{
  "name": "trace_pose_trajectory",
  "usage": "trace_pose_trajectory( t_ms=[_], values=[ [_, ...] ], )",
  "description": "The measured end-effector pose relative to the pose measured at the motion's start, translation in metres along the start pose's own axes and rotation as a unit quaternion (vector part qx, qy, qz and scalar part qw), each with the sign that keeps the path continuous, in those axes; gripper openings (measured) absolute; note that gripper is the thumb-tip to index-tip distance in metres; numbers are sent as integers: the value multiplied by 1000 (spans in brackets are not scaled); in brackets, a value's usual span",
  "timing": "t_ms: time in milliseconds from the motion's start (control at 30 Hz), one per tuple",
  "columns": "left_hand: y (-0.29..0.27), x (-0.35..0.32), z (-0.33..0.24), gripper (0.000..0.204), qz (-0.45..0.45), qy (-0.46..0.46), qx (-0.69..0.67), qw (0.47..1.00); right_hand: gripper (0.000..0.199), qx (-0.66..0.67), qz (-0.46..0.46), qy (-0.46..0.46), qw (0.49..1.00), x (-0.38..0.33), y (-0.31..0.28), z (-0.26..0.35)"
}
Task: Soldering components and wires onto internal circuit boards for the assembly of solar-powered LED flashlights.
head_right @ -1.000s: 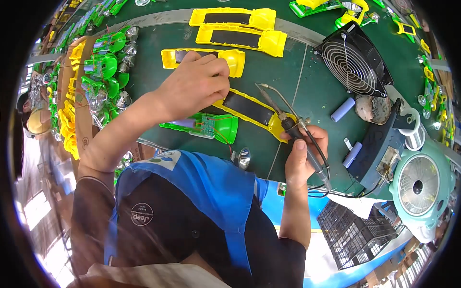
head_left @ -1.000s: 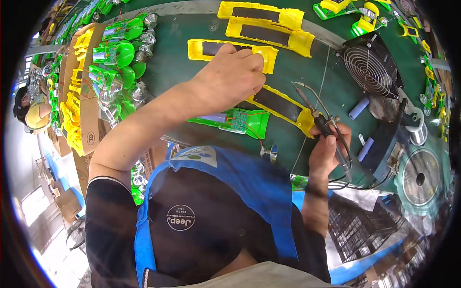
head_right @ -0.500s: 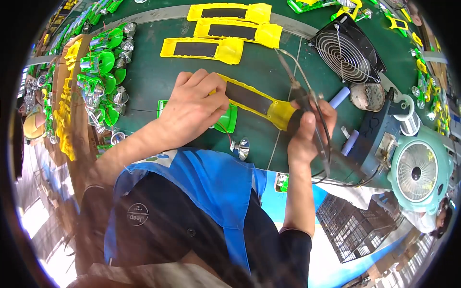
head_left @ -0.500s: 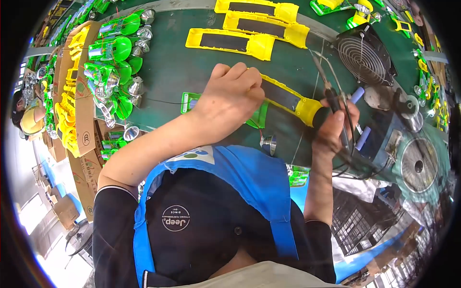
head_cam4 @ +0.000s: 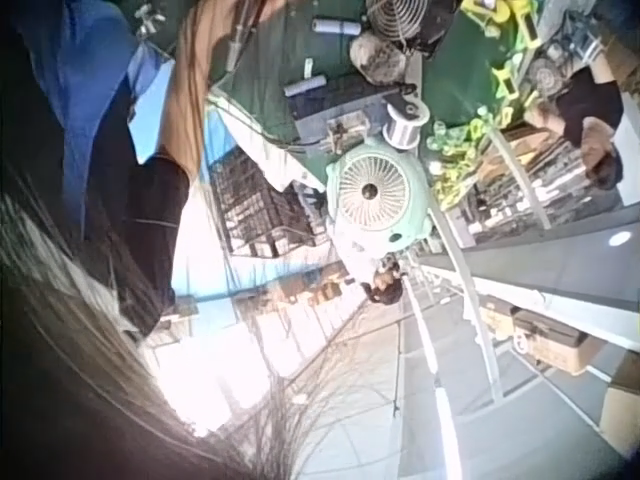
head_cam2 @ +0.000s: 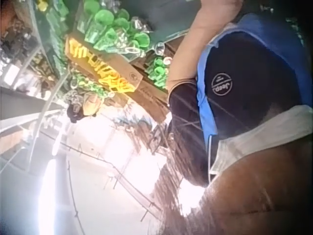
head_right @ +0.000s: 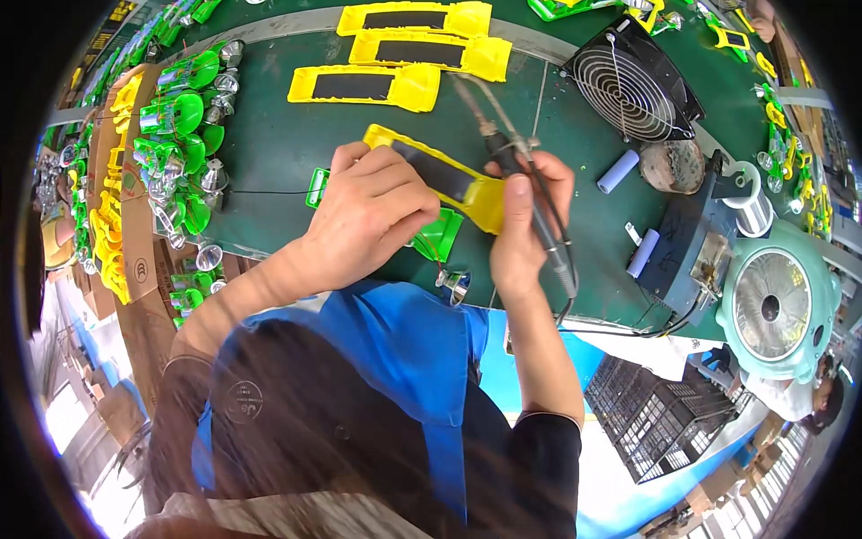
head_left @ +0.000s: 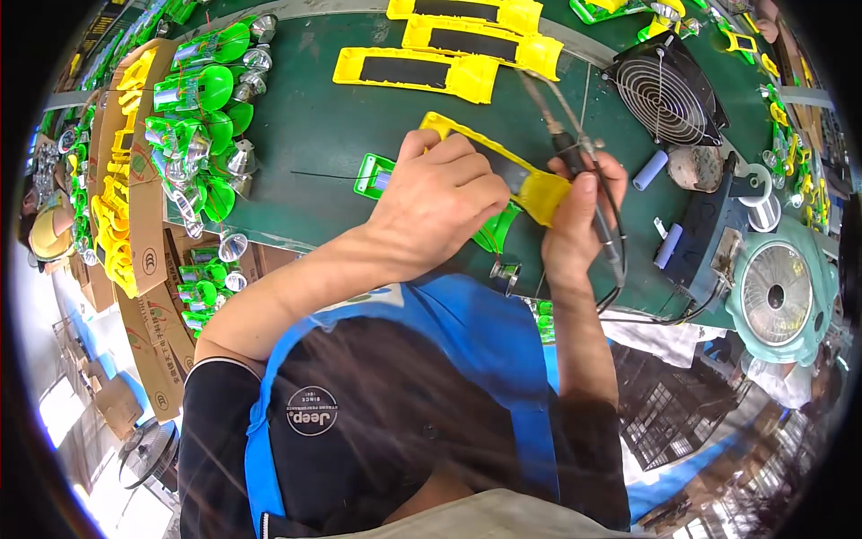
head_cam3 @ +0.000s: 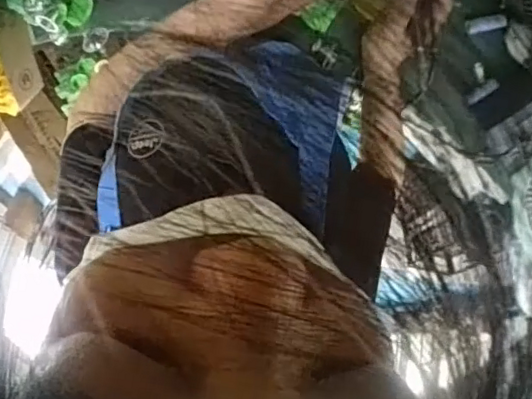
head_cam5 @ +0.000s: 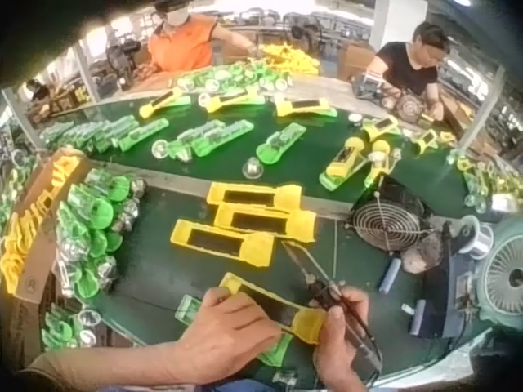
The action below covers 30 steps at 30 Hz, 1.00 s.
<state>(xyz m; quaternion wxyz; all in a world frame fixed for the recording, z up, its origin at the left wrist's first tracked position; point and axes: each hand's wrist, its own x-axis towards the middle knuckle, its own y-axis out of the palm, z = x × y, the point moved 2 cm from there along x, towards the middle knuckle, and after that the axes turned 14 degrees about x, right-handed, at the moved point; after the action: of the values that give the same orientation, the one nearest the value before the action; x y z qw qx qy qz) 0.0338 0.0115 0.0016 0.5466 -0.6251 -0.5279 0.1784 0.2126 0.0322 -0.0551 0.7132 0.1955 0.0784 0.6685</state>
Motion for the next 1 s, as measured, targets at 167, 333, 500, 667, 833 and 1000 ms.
trace_pose_trajectory(
  t_ms=[167, 333, 500, 667, 833, 1000],
  values=[
    [14, 4, 2, 15, -3, 19, 127, 992, 34, 127, 4, 20, 992, -8, 0, 2],
    [20, 10, 0, 10, 24, 36, 181, 982, 32, 161, -31, 57, 985, -3, -41, 25],
    [18, 25, -4, 11, 99, 26, 202, 974, 23, 53, 40, 180, 982, 20, -77, 45],
    [23, 34, -3, 5, 143, -2, 214, 966, 26, -73, 93, 224, 967, 35, -68, 47],
    [21, 40, -3, 4, 180, -10, 211, 961, 13, -28, 95, 238, 966, 41, -67, 45],
    [23, 37, 0, 6, 167, -25, 213, 962, 15, -43, 107, 249, 962, 43, -63, 46]
  ],
)
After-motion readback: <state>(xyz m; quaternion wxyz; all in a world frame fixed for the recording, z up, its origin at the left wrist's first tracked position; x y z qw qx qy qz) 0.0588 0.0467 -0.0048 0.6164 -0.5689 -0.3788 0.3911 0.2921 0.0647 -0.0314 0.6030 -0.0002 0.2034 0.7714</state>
